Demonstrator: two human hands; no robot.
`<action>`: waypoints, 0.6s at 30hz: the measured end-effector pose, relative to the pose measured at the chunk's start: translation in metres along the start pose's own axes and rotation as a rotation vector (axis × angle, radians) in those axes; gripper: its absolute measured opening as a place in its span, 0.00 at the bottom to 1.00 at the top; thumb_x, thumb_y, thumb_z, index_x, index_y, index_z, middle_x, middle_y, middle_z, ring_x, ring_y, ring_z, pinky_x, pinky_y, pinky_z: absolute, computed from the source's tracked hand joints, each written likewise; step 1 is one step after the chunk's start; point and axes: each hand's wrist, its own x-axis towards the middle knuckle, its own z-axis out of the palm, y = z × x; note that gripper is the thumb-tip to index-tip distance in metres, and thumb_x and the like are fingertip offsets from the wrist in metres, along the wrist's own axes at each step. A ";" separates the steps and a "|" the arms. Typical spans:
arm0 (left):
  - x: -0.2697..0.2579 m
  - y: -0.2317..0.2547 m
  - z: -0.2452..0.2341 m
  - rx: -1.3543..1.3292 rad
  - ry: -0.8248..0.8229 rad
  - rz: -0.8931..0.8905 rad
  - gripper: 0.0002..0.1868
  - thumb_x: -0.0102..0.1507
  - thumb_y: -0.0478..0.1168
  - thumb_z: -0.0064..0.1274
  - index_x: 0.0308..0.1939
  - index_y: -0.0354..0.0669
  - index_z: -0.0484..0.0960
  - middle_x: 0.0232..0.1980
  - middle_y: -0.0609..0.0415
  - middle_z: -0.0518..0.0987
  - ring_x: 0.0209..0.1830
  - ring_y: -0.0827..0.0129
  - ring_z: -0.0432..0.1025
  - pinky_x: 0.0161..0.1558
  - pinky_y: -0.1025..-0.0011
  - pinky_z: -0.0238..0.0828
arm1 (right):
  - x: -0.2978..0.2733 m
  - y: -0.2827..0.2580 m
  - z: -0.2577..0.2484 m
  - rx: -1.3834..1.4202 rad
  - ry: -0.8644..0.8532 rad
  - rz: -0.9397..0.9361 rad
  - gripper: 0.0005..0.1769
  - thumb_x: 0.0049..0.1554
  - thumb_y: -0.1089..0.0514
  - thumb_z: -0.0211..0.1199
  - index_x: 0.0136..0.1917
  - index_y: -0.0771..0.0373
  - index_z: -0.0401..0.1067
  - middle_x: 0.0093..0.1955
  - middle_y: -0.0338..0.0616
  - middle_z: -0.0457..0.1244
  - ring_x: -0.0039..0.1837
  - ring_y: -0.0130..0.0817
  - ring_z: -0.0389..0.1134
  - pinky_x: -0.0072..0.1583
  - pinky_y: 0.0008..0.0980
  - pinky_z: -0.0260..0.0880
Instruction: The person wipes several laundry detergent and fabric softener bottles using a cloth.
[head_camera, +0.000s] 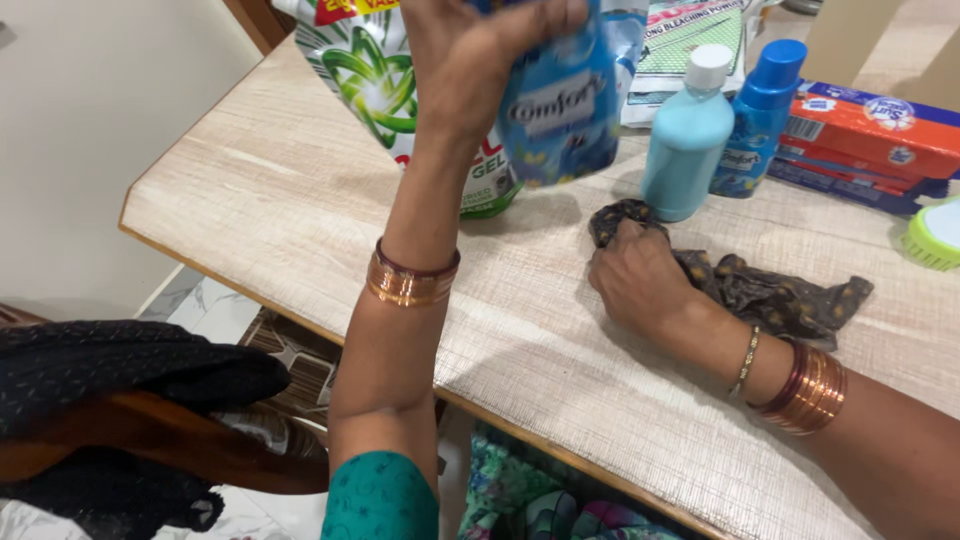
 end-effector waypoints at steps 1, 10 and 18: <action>-0.005 0.001 -0.002 0.005 0.001 0.003 0.05 0.63 0.33 0.60 0.35 0.34 0.81 0.35 0.53 0.83 0.36 0.65 0.78 0.43 0.71 0.79 | 0.000 0.000 0.001 -0.002 0.005 -0.003 0.09 0.53 0.54 0.60 0.35 0.56 0.77 0.34 0.41 0.67 0.45 0.38 0.65 0.37 0.37 0.63; -0.053 -0.039 -0.012 0.223 0.107 -0.191 0.44 0.51 0.29 0.76 0.67 0.37 0.68 0.60 0.47 0.79 0.59 0.61 0.79 0.63 0.63 0.84 | -0.009 0.032 -0.021 0.126 0.055 0.018 0.07 0.52 0.57 0.60 0.38 0.60 0.76 0.37 0.44 0.68 0.40 0.37 0.69 0.38 0.39 0.70; -0.069 -0.057 -0.003 0.037 0.078 -0.332 0.48 0.49 0.29 0.75 0.69 0.37 0.65 0.60 0.48 0.77 0.61 0.61 0.76 0.64 0.63 0.80 | -0.048 0.057 -0.122 0.162 0.134 -0.005 0.08 0.53 0.51 0.63 0.43 0.54 0.78 0.39 0.37 0.68 0.46 0.32 0.70 0.45 0.33 0.72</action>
